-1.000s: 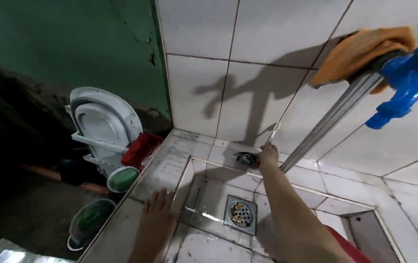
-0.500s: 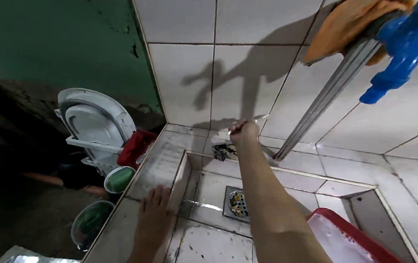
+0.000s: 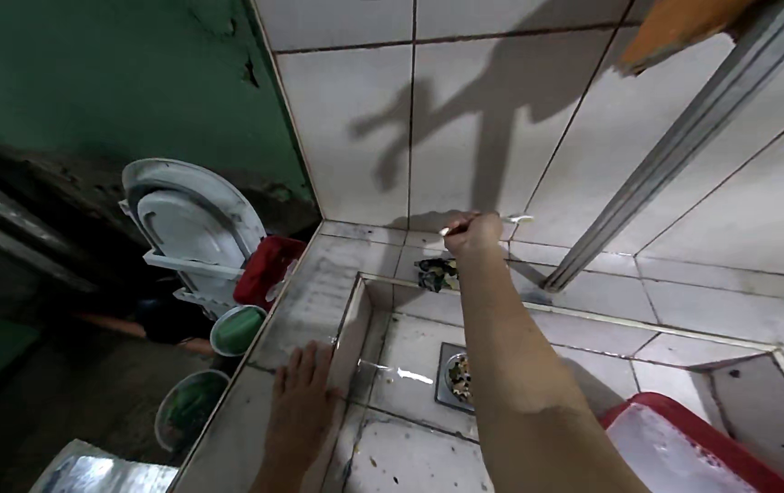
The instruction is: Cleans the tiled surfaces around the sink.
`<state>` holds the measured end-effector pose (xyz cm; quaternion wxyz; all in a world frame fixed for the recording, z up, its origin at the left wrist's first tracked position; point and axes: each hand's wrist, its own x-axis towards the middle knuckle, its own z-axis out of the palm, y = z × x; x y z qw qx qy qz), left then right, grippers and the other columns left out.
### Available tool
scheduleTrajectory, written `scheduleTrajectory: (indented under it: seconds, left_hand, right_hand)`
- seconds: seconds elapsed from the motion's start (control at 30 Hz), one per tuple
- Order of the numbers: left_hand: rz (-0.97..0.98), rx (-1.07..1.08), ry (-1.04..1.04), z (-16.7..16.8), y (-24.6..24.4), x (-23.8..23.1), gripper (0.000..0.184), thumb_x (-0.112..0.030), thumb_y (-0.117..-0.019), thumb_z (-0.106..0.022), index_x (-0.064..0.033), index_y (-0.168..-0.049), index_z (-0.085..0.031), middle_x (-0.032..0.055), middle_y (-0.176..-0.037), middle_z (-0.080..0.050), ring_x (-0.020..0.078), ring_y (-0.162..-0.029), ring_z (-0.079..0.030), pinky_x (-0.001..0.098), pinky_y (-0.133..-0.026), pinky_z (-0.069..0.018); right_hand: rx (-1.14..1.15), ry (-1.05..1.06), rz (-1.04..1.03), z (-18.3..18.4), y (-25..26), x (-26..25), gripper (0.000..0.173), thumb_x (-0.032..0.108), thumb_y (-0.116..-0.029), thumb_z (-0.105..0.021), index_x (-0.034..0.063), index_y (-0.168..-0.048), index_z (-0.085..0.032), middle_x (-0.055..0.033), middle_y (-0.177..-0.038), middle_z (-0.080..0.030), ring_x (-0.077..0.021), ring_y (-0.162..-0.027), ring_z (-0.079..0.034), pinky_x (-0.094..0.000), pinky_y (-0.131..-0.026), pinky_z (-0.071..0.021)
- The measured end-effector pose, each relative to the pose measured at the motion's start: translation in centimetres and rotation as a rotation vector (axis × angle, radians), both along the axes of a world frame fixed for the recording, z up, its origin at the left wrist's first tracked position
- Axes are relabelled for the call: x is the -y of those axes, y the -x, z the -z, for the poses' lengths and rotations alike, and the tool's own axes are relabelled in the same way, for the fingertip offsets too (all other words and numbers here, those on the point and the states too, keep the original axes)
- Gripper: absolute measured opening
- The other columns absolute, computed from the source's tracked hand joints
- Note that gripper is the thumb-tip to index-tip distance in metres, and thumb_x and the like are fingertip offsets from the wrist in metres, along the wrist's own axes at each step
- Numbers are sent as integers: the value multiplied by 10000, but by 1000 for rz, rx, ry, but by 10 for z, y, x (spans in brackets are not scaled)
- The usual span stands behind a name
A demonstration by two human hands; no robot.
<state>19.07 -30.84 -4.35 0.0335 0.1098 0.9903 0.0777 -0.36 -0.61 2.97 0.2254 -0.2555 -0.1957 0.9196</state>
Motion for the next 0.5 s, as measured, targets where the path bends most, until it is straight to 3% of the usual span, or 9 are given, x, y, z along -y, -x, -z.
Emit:
scheduleTrajectory:
  seconds: [0.27,0.37,0.43,0.5]
  left_hand:
    - [27,-91,8,10,-2,4,611,-345,-1025,-589,-132,-1574,-428,164,-1639,-367,381,-1526,-316,616,-1202,-272]
    - [16,-64,19,6,-1,2,612,-339,-1029,-587,-136,-1581,-416,159,-1648,-350,372,-1537,-293,607,-1215,-246]
    - [16,-60,24,7,-2,2,616,-337,-1030,-589,-133,-1583,-411,160,-1649,-347,376,-1539,-287,610,-1212,-247]
    - [18,-51,25,6,-2,2,616,-333,-1031,-589,-129,-1584,-409,161,-1652,-341,377,-1538,-289,609,-1211,-250]
  right_hand:
    - [67,-152,8,-16,3,6,261,160,-1078,-271,120,-854,-399,3,-516,-399,-122,-392,-444,-279,-414,-467]
    - [255,-219,-61,-2,7,4,75,123,-1053,-346,108,-995,-392,-36,-634,-422,-145,-427,-442,-305,-427,-480]
    - [300,-198,-84,4,8,1,46,57,-1009,-389,101,-1013,-403,-48,-662,-451,-147,-441,-454,-300,-433,-478]
    - [316,-122,-82,6,6,-3,61,67,-1019,-375,102,-987,-412,-44,-654,-467,-138,-443,-466,-290,-434,-478]
